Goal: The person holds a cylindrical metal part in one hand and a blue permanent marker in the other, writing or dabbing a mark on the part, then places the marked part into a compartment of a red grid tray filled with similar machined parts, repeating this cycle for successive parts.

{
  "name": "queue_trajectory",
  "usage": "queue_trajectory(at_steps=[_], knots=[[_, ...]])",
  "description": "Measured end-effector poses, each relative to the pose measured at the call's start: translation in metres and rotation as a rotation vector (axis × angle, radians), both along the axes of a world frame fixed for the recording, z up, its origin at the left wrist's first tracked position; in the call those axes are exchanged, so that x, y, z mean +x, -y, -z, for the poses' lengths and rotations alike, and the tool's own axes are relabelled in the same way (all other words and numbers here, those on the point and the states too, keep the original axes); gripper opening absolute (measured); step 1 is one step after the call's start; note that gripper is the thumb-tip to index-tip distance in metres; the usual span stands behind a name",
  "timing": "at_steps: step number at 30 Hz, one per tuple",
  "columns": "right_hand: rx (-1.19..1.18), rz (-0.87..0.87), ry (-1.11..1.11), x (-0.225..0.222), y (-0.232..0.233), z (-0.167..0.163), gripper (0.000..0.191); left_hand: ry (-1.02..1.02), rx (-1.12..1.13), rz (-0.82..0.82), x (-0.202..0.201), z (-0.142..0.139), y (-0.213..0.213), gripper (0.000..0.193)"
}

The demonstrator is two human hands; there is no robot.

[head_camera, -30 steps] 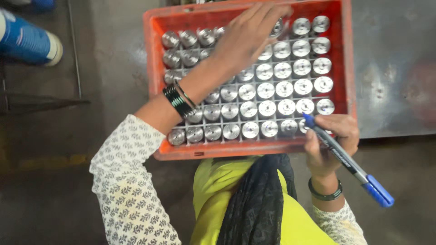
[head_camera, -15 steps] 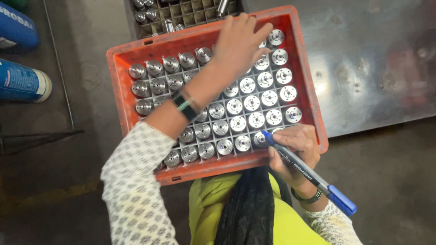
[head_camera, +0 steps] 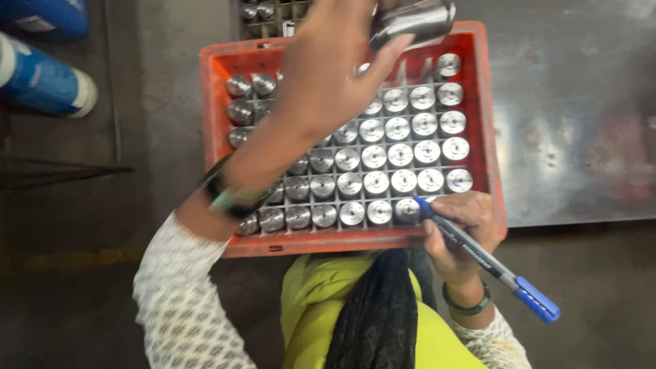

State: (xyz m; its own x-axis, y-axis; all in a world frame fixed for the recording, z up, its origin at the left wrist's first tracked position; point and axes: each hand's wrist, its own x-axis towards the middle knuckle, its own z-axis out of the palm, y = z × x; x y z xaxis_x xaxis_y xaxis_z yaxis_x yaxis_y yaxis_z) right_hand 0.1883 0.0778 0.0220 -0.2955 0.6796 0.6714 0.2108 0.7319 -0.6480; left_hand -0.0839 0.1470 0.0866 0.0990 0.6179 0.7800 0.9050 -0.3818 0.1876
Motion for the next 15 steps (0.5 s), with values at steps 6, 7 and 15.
queue_trajectory(at_steps=[6,7,15], knots=[[-0.066,-0.046,0.018,0.006,0.001,0.016,0.021,1.555,-0.54,0.549,0.02,0.02,0.111,0.058],[-0.085,-0.048,0.041,0.01,0.0,0.02,0.022,1.6,-0.526,0.545,0.023,0.032,0.122,0.059],[-0.225,-0.13,-0.132,0.013,0.005,0.041,0.03,1.898,-0.416,0.499,0.057,0.082,0.142,0.057]])
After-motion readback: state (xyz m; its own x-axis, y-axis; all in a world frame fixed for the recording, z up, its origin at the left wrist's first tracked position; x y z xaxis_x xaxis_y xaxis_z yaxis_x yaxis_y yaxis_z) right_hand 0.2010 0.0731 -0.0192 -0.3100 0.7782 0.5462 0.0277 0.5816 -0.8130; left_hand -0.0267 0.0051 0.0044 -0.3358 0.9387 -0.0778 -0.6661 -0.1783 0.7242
